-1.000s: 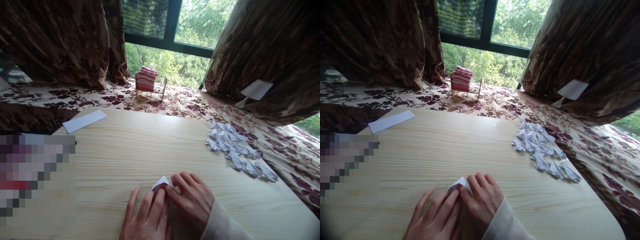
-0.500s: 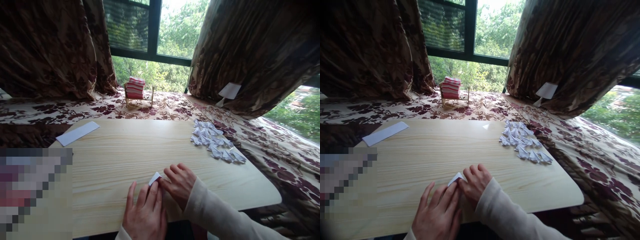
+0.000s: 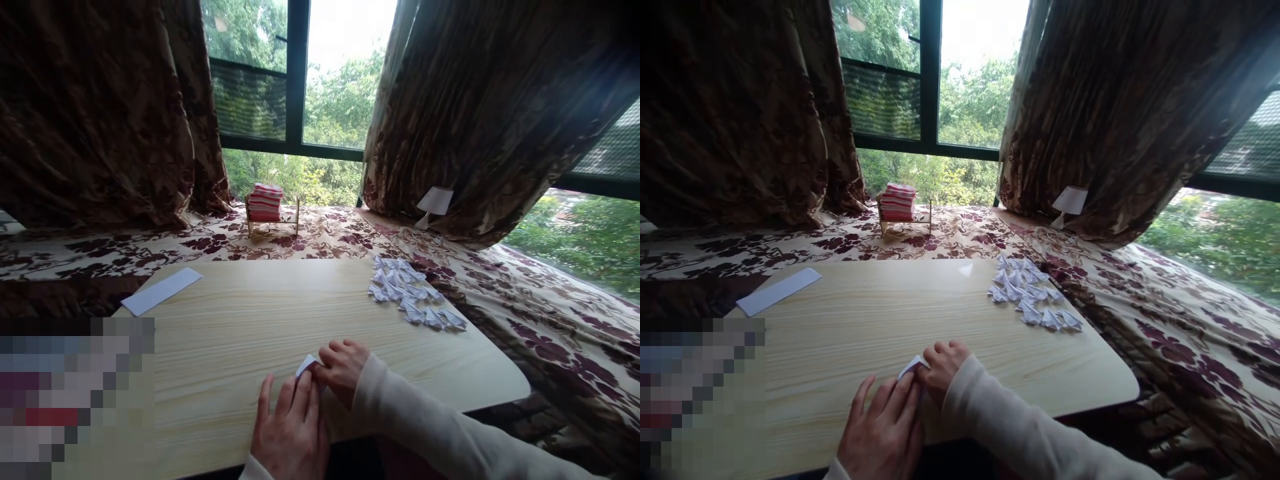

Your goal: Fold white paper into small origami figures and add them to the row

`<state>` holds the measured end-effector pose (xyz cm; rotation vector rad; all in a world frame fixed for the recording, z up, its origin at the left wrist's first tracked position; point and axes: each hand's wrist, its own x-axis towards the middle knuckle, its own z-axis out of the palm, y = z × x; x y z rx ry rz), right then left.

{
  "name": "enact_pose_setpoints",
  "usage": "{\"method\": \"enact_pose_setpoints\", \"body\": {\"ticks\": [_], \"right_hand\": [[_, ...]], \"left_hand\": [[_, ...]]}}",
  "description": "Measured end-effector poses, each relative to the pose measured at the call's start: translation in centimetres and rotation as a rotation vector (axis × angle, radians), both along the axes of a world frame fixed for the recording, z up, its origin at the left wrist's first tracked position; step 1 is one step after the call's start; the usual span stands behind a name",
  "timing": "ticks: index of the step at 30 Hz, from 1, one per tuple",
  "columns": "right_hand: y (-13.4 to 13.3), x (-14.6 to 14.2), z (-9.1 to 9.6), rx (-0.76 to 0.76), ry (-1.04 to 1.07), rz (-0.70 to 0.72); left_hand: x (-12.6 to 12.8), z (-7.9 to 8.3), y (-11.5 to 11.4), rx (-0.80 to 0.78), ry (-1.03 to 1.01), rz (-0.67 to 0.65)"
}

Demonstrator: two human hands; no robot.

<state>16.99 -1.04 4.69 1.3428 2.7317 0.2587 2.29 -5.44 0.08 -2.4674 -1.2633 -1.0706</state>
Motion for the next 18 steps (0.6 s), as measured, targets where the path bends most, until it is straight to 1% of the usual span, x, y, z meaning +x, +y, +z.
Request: {"method": "enact_pose_setpoints", "body": {"ticks": [2,5,8,10,13,15,18], "right_hand": [[0.1,0.1,0.4,-0.056,-0.007,0.027],[0.4,0.4,0.8,-0.098,-0.011,0.033],[0.8,0.8,0.6,-0.141,0.027,0.055],[1.0,1.2,0.1,-0.151,0.107,0.097],[1.3,2.0,-0.4,-0.146,0.233,0.115],[1.4,2.7,-0.4,-0.168,0.336,0.138],[1.3,3.7,-0.1,-0.176,0.562,0.2]], "left_hand": [[-0.1,-0.1,0.0,0.011,-0.02,-0.005],[-0.3,-0.4,0.0,0.021,-0.04,-0.014],[-0.4,-0.5,0.0,0.02,-0.037,-0.023],[-0.5,-0.5,0.0,0.025,-0.039,-0.026],[-0.6,-0.6,0.1,0.03,-0.046,-0.024],[-0.6,-0.7,0.2,0.026,-0.047,-0.015],[-0.7,-0.7,0.3,0.021,-0.046,0.001]]}}
